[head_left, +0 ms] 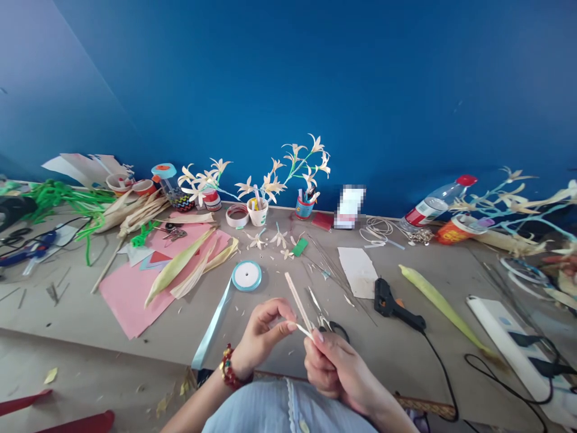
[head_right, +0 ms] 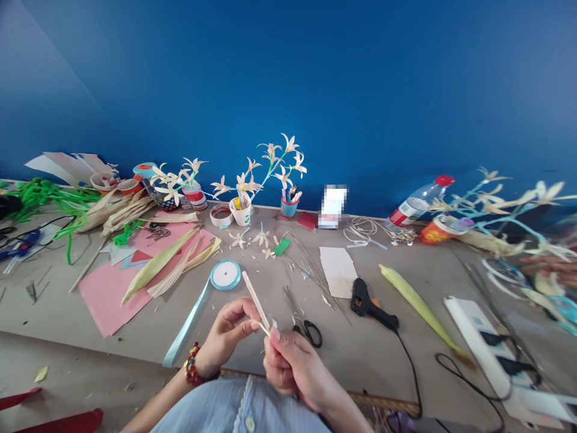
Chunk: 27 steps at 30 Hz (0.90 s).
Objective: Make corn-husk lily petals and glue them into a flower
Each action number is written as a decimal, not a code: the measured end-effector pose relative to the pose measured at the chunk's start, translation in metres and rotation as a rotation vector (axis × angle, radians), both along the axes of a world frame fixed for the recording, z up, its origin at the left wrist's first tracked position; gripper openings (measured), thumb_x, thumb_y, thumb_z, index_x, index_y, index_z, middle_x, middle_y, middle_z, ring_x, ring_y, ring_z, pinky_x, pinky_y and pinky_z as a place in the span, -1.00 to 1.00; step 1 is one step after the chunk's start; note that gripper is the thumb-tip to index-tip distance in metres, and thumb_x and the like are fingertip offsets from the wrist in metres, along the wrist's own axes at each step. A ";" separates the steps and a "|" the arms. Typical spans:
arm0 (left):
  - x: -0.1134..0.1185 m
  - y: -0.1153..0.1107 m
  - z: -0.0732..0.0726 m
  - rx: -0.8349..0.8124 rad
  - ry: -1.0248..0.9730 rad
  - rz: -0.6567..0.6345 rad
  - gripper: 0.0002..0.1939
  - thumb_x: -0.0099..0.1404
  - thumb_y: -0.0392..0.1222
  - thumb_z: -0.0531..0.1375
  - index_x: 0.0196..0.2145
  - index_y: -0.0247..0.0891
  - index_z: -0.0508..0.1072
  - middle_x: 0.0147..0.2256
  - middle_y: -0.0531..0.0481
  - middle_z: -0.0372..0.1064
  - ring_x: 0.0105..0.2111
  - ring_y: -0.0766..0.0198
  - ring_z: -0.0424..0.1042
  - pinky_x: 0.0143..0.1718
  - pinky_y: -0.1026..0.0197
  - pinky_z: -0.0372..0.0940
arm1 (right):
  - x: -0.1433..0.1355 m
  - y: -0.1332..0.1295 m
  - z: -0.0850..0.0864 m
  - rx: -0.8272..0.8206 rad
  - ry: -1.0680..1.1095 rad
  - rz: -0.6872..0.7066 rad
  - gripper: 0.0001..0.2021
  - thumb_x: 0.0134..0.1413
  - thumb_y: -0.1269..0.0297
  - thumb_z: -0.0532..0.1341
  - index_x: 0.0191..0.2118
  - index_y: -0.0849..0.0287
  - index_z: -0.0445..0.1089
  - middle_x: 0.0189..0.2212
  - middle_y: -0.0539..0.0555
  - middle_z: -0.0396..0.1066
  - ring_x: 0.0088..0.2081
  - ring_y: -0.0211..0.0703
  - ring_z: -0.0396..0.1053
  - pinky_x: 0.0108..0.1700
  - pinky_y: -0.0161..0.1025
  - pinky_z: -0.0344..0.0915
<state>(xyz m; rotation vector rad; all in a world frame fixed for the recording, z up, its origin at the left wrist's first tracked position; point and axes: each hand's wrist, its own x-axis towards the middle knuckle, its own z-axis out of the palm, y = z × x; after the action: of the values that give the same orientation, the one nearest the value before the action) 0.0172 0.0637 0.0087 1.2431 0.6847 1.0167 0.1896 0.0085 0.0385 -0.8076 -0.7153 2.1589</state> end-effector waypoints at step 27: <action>0.001 -0.012 0.008 0.018 -0.066 0.021 -0.84 0.28 -0.19 0.31 -0.42 -0.30 0.50 -0.39 -0.02 0.43 -0.35 0.26 0.36 -0.24 0.22 0.23 | -0.012 0.002 -0.004 0.240 -0.432 -0.137 -0.39 0.17 -0.32 0.08 -0.61 0.11 0.05 -0.68 -0.17 -0.12 -0.63 -0.37 -0.20 -0.58 -0.29 -0.25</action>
<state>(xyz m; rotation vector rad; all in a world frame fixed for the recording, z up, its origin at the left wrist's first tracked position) 0.0186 0.0519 0.0167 1.2145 0.6405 1.0788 0.1773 0.0105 0.0346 -1.1692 -1.0778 1.7497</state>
